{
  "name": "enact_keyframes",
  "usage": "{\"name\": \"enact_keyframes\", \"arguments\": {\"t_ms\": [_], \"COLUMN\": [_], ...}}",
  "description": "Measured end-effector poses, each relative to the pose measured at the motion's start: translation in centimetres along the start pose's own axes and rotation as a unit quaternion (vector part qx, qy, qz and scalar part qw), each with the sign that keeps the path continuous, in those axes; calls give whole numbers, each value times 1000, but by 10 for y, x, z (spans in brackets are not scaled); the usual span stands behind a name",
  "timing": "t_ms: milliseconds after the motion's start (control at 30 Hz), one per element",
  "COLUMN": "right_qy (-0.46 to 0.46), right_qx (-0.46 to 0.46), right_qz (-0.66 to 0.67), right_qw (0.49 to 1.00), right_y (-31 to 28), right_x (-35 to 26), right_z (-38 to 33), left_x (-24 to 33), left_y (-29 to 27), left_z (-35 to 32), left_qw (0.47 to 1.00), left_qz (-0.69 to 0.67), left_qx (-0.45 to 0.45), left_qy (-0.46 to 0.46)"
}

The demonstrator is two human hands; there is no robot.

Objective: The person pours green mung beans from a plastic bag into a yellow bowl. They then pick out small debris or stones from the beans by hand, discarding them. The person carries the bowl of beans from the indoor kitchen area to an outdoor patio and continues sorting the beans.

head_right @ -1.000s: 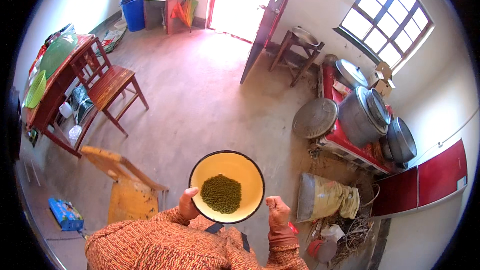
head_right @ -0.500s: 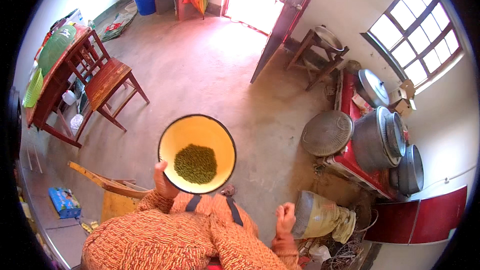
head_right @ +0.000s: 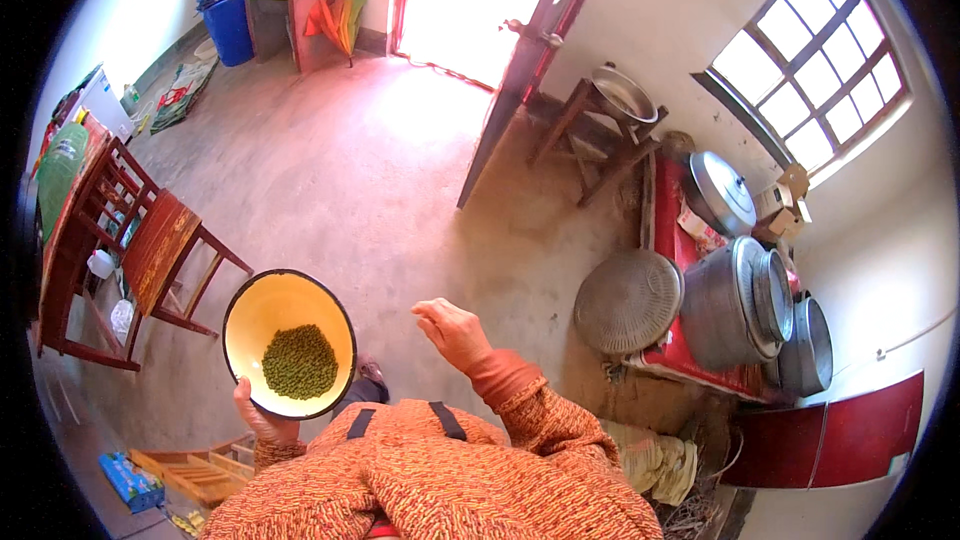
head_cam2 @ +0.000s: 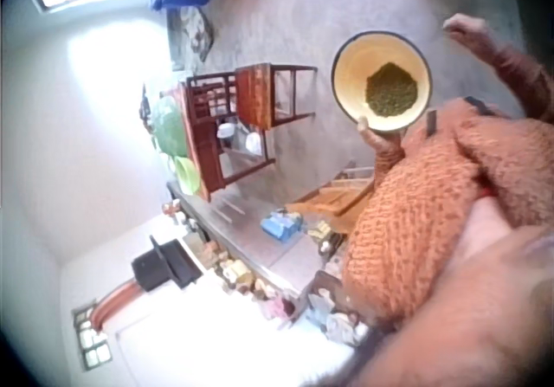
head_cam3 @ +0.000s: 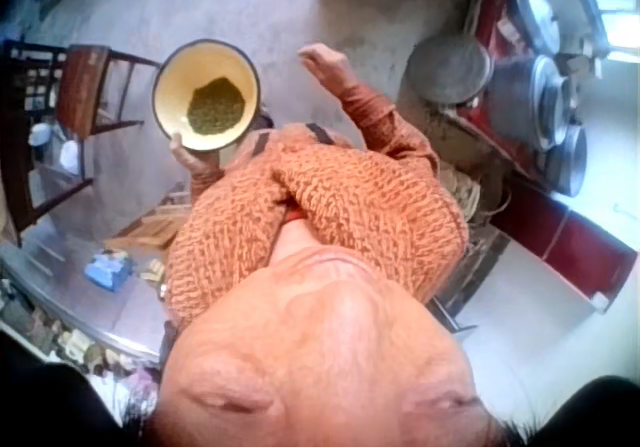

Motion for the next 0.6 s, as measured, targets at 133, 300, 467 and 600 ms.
{"name": "enact_keyframes", "arguments": {"t_ms": [133,300,467,600], "right_qy": [-66,87,201,265], "right_qx": [-23,-57,-28,-30], "right_qz": [-24,-45,-20,33], "right_qw": [997,993,979,963], "right_y": [30,33,21,31], "right_x": [23,112,195,279], "right_z": [120,188,228,257], "left_x": [41,87,129,143], "left_y": [-1,46,101,143], "left_z": [125,262,381,470], "left_qw": [1000,996,997,997], "left_qz": [2,-29,-42,-52], "left_qx": [-17,-79,-65,-51], "left_qy": [4,-40,-6,14]}}
Point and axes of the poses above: each hand's wrist, its own z-axis towards the middle knuckle, its own y-axis out of the palm, x = y × z, the point moved 9 cm from there along z, towards the middle knuckle, and after that the axes turned 12 degrees about -y, right-handed, at the moved point
